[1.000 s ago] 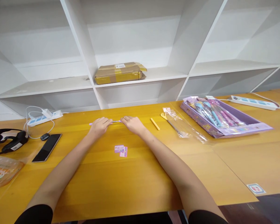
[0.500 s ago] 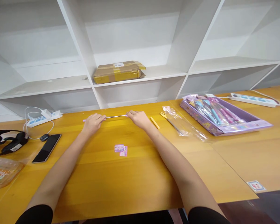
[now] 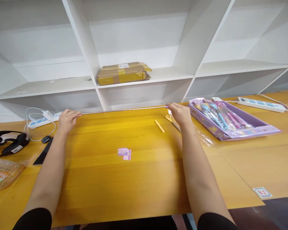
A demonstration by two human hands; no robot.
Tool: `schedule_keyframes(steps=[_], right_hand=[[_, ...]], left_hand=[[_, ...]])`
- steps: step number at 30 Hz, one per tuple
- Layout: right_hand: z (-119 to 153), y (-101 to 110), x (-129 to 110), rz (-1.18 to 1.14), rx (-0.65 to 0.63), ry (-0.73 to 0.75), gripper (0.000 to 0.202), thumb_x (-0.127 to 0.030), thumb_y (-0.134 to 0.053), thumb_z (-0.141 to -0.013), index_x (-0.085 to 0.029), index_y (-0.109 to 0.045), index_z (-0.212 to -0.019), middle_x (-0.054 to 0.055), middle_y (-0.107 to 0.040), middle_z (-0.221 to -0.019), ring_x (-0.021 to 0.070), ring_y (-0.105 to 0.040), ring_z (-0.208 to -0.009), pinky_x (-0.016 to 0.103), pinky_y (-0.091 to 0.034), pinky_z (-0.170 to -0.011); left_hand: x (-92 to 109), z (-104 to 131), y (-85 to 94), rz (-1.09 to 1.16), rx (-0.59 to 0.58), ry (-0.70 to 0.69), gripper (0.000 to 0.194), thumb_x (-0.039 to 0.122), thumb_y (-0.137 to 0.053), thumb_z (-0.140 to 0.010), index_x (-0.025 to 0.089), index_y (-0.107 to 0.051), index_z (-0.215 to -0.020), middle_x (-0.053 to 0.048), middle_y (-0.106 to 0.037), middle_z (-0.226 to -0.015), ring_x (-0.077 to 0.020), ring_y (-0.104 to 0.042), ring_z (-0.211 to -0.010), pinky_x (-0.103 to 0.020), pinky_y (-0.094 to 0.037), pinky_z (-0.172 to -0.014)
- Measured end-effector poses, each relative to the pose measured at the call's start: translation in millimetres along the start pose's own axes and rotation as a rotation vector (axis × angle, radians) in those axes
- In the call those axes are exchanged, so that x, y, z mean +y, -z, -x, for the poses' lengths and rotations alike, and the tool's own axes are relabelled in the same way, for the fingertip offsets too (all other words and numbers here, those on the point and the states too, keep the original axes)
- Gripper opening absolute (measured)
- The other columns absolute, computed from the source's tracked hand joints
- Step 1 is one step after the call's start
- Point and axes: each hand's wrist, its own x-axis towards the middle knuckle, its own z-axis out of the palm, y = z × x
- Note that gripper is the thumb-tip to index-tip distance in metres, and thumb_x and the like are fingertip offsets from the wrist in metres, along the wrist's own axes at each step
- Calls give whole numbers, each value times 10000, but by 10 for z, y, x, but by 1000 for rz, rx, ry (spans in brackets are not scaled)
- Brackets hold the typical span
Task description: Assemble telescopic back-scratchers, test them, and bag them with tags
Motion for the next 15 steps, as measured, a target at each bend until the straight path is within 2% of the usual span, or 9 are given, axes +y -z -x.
schedule_keyframes(steps=[2,5,10,15], right_hand=[[-7,33,85,1,33,-25,392,-121,-493,-980,-236,-772,-1230,79,-805,-1130,216,-733,-977,288,-447,-730],[-37,37,105,-24,38,-43,375,-152,-488,-992,-231,-771,-1224,90,-794,-1115,230,-727,-968,306,-472,-758],[-36,-72,146,-144,-37,-114,361,-315,-446,-1072,-200,-765,-1198,120,-776,-1095,248,-713,-980,328,-503,-844],[-16,-189,215,-171,-79,-144,333,-339,-483,-1048,-187,-770,-1122,122,-777,-1065,249,-707,-945,340,-514,-859]], left_hand=[[11,-4,4,-2,1,1,342,414,-488,-1075,275,-800,-1099,-101,-810,-1033,-314,-631,-971,-472,-478,-840],[136,-59,-27,-11,9,-1,377,450,-471,-1087,255,-792,-1110,-111,-804,-1043,-312,-643,-969,-460,-470,-838],[322,-147,-115,-8,-11,-10,379,427,-446,-1105,239,-774,-1145,-117,-793,-1099,-306,-669,-1013,-445,-462,-862],[375,-152,-178,22,-54,-54,357,400,-452,-1104,248,-771,-1151,-115,-781,-1065,-298,-683,-1047,-440,-488,-880]])
